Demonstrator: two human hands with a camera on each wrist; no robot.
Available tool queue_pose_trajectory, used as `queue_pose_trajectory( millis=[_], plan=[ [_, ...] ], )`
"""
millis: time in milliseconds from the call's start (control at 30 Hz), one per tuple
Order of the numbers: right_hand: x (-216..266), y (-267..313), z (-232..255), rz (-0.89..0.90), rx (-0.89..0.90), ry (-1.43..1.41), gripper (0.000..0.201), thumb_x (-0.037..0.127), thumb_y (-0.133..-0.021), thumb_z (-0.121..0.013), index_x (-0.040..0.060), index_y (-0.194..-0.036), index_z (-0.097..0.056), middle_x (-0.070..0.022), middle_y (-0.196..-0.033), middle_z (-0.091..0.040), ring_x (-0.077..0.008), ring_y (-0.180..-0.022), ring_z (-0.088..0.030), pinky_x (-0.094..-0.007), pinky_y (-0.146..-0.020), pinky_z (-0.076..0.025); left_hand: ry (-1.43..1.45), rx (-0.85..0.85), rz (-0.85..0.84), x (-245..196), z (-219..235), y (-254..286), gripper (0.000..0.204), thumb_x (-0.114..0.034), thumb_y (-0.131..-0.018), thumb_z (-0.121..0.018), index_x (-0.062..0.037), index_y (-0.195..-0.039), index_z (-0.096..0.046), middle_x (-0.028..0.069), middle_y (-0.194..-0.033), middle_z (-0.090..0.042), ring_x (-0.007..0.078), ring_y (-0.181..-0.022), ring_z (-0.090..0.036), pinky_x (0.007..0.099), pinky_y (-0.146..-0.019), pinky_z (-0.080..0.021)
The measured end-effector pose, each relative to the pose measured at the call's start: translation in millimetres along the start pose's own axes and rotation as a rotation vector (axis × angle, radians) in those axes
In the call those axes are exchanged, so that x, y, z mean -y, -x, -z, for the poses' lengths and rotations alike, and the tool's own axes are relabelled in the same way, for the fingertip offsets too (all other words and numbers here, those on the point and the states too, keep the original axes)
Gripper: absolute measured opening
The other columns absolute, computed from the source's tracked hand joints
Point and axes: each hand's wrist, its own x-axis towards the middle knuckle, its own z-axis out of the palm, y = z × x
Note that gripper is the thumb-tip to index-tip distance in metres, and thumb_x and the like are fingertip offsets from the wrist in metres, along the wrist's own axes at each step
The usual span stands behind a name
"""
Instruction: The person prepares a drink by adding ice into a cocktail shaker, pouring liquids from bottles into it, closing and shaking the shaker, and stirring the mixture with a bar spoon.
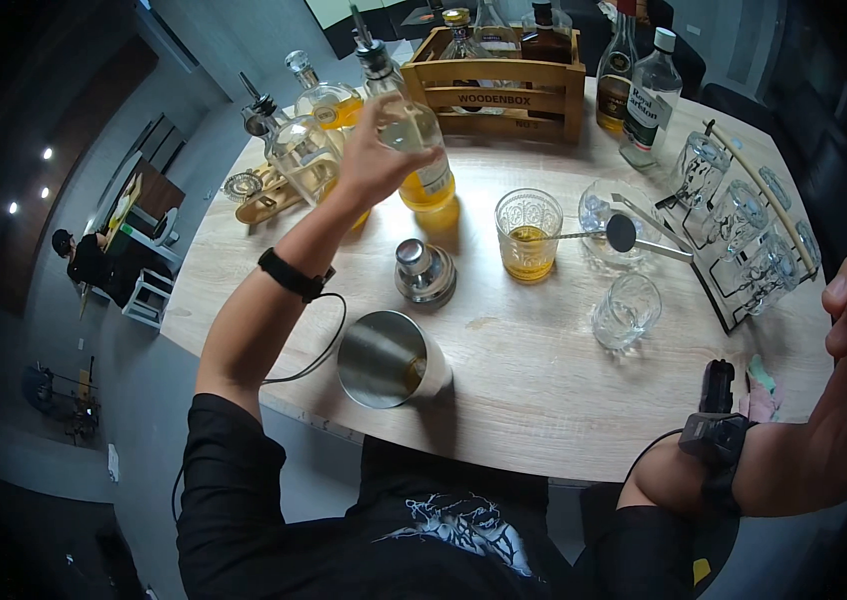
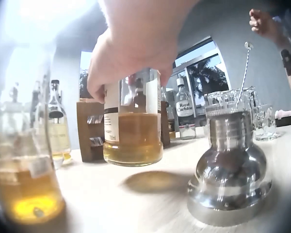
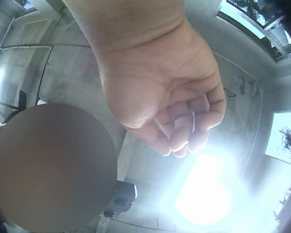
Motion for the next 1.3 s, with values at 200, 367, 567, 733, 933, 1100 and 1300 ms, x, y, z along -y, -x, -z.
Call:
queue_pose_trajectory(
  millis=[200, 367, 567, 733, 933, 1100, 1300],
  plan=[
    [-2, -1, -5, 0.050, 0.052, 0.011, 0.019, 0.011, -0.097, -0.068, -0.0079, -0.093, -0.070, -0.0159, -0.073, -0.068, -0.0121, -0.053, -0.053, -0.0195, -0.052, -0.038, -0.024, -0.011, -0.271, -33, 66, 23, 0.086, -0.020, -0.073, -0.092, -0.0034, -0.141, -0.043, 0.0190, -0.123, -0.063, 0.0274, -0.112, -0.067, 0.0387, -0.097, -0.059],
    [4, 0, -7, 0.015, 0.061, -0.010, 0.020, 0.011, -0.097, -0.068, -0.0082, -0.094, -0.069, -0.0136, -0.071, -0.066, -0.0127, -0.055, -0.054, -0.0201, -0.054, -0.039, -0.089, -0.097, -0.438, -65, 132, 56, 0.086, -0.016, -0.073, -0.091, -0.0040, -0.142, -0.042, 0.0203, -0.130, -0.060, 0.0296, -0.119, -0.065, 0.0405, -0.098, -0.060],
    [2, -1, -6, 0.080, 0.068, 0.034, 0.021, 0.012, -0.098, -0.068, -0.0088, -0.095, -0.069, -0.0125, -0.070, -0.064, -0.0137, -0.056, -0.054, -0.0212, -0.055, -0.040, -0.302, -0.212, -0.468, -98, 184, 124, 0.092, -0.011, -0.064, -0.091, -0.0060, -0.144, -0.045, 0.0179, -0.128, -0.063, 0.0292, -0.109, -0.070, 0.0389, -0.093, -0.060],
    [7, -4, -5, 0.095, 0.090, 0.073, 0.019, 0.010, -0.098, -0.067, -0.0092, -0.095, -0.069, -0.0135, -0.071, -0.064, -0.0143, -0.056, -0.054, -0.0221, -0.055, -0.042, -0.632, -0.075, -0.500, -95, 204, 168, 0.101, -0.005, -0.058, -0.086, -0.0089, -0.151, -0.046, 0.0123, -0.134, -0.063, 0.0331, -0.116, -0.065, 0.0422, -0.098, -0.056],
    [8, -3, -4, 0.105, 0.099, 0.020, 0.018, 0.008, -0.097, -0.067, -0.0099, -0.095, -0.069, -0.0147, -0.071, -0.064, -0.0154, -0.058, -0.057, -0.0220, -0.058, -0.043, -0.950, 0.114, -0.492, -93, 215, 197, 0.069, -0.012, -0.070, -0.082, -0.0277, -0.135, -0.067, 0.0035, -0.125, -0.064, 0.0274, -0.113, -0.061, 0.0409, -0.093, -0.053],
    [11, -3, -3, 0.096, 0.104, 0.001, 0.017, 0.007, -0.097, -0.067, -0.0105, -0.096, -0.068, -0.0144, -0.070, -0.064, -0.0161, -0.058, -0.057, -0.0223, -0.059, -0.043, -1.046, 0.150, -0.542, -93, 217, 202, 0.068, -0.013, -0.069, -0.083, -0.0251, -0.134, -0.068, 0.0048, -0.129, -0.063, 0.0297, -0.117, -0.060, 0.0430, -0.099, -0.051],
    [7, -7, 4, 0.138, 0.165, -0.027, 0.017, 0.007, -0.098, -0.067, -0.0103, -0.096, -0.069, -0.0142, -0.068, -0.063, -0.0166, -0.057, -0.057, -0.0236, -0.061, -0.047, -1.121, 0.194, -0.574, -91, 213, 199, 0.070, -0.011, -0.067, -0.084, -0.0252, -0.134, -0.068, 0.0052, -0.133, -0.063, 0.0303, -0.122, -0.059, 0.0448, -0.104, -0.049]
  ],
)
